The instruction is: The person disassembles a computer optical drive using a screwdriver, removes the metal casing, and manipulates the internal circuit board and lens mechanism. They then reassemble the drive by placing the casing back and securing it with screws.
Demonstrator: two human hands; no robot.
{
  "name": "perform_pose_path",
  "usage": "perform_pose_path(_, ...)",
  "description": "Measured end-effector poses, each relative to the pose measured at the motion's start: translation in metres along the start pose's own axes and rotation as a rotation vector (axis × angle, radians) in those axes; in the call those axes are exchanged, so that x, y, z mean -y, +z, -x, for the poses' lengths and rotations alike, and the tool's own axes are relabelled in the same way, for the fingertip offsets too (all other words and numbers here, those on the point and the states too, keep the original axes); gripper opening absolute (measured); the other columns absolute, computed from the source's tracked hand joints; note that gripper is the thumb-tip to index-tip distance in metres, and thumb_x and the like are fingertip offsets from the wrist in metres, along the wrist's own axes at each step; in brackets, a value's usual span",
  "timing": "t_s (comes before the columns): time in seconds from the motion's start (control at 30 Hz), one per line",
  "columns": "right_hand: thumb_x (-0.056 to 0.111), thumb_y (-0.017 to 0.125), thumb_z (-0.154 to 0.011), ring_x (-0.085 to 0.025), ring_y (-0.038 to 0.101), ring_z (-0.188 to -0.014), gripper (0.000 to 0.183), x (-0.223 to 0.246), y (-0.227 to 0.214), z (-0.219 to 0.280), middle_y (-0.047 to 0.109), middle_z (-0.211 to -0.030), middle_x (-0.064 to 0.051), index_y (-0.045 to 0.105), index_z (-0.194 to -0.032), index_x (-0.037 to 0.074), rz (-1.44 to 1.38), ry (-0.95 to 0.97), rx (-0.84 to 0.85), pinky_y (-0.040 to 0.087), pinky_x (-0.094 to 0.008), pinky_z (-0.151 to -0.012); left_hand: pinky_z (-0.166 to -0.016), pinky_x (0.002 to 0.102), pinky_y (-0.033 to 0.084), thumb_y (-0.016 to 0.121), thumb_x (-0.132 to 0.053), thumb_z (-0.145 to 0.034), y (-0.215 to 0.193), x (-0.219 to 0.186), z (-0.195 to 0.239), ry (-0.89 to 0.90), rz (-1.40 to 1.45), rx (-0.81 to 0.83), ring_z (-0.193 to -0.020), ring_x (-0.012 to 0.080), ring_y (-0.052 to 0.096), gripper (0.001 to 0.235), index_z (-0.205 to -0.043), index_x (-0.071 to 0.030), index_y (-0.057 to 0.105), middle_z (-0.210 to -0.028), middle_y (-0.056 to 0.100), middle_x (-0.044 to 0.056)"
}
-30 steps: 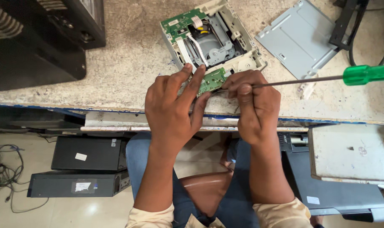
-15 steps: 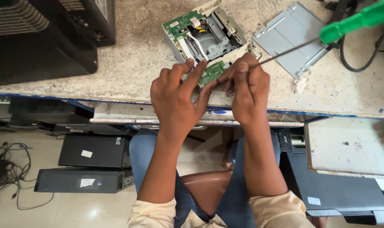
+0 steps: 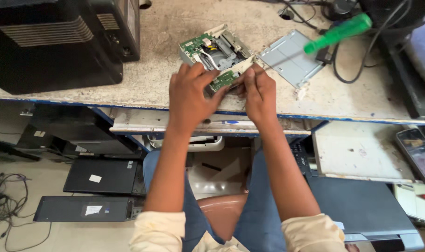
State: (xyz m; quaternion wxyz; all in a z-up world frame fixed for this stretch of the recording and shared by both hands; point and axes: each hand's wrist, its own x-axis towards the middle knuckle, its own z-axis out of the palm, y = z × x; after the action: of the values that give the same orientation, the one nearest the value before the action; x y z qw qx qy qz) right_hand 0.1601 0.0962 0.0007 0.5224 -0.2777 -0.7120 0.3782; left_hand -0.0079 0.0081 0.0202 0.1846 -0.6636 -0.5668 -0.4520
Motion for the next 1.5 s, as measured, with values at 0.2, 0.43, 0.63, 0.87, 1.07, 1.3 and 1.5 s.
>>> perform_pose_path(0.2,0.024,0.045,-0.117,-0.012,0.055,-0.067,0.039,-0.006,-0.025,-0.039,0.061,-0.077,-0.006,0.062,-0.090,0.001,-0.004,-0.131,0.239,0.048,-0.028,-0.064,-0.096,0.044,0.045,0.089,-0.037,-0.075,0.000,0.032,-0.025,0.217,0.018,0.192,-0.111,0.0288,0.056,0.045,-0.104,-0.008,0.070,-0.107,0.060,0.008)
perform_pose_path(0.43,0.028,0.044,-0.116,-0.011,0.058,-0.063,0.041,-0.020,-0.027,-0.032,0.064,-0.077,-0.005,0.062,-0.089,0.003,-0.079,-0.119,0.206,0.049,-0.027,-0.059,-0.115,0.051,0.034,0.085,-0.038,-0.080,0.018,0.044,-0.019,0.248,0.033,0.158,-0.138,0.0337,0.044,0.059,-0.132,-0.013,0.068,-0.138,0.059,0.010)
perform_pose_path(0.63,0.031,0.044,-0.116,-0.010,0.056,-0.060,0.039,-0.026,-0.024,-0.039,0.066,-0.078,-0.005,0.057,-0.090,0.005,-0.190,-0.079,0.200,0.048,-0.025,-0.055,-0.121,0.052,0.028,0.078,-0.040,-0.086,0.023,0.045,-0.016,0.170,0.043,0.283,-0.147,0.0327,0.039,0.054,-0.133,-0.017,0.068,-0.148,0.058,0.007)
perform_pose_path(0.87,0.033,0.044,-0.114,-0.010,0.054,-0.049,0.038,-0.027,-0.022,-0.039,0.063,-0.075,-0.004,0.056,-0.092,0.005,-0.250,-0.005,0.267,0.043,-0.025,-0.045,-0.120,0.050,0.027,0.076,-0.039,-0.088,0.016,0.037,-0.020,0.170,0.023,0.329,-0.143,0.0315,0.043,0.049,-0.132,-0.018,0.070,-0.140,0.063,0.005)
perform_pose_path(1.07,0.030,0.046,-0.114,-0.010,0.054,-0.049,0.033,-0.022,-0.016,-0.040,0.064,-0.076,-0.006,0.056,-0.098,0.004,-0.171,-0.043,0.228,0.044,-0.026,-0.047,-0.122,0.049,0.025,0.074,-0.038,-0.089,0.016,0.037,-0.018,0.184,0.074,0.340,-0.144,0.0308,0.043,0.049,-0.133,-0.016,0.071,-0.142,0.063,0.004)
perform_pose_path(1.3,0.028,0.047,-0.114,-0.011,0.053,-0.044,0.033,-0.008,-0.015,-0.058,0.061,-0.070,-0.005,0.055,-0.092,0.004,-0.084,0.025,0.290,0.042,-0.027,-0.041,-0.123,0.050,0.021,0.073,-0.039,-0.091,0.021,0.044,-0.022,0.168,0.086,0.369,-0.147,0.0310,0.038,0.050,-0.135,-0.016,0.070,-0.147,0.061,0.003)
perform_pose_path(1.5,0.027,0.046,-0.114,-0.012,0.053,-0.044,0.034,0.005,-0.016,-0.060,0.060,-0.069,-0.005,0.054,-0.091,0.004,0.008,0.029,0.324,0.042,-0.028,-0.039,-0.124,0.049,0.019,0.072,-0.040,-0.091,0.022,0.043,-0.022,0.142,0.087,0.365,-0.147,0.0308,0.037,0.050,-0.136,-0.018,0.070,-0.146,0.061,0.001)
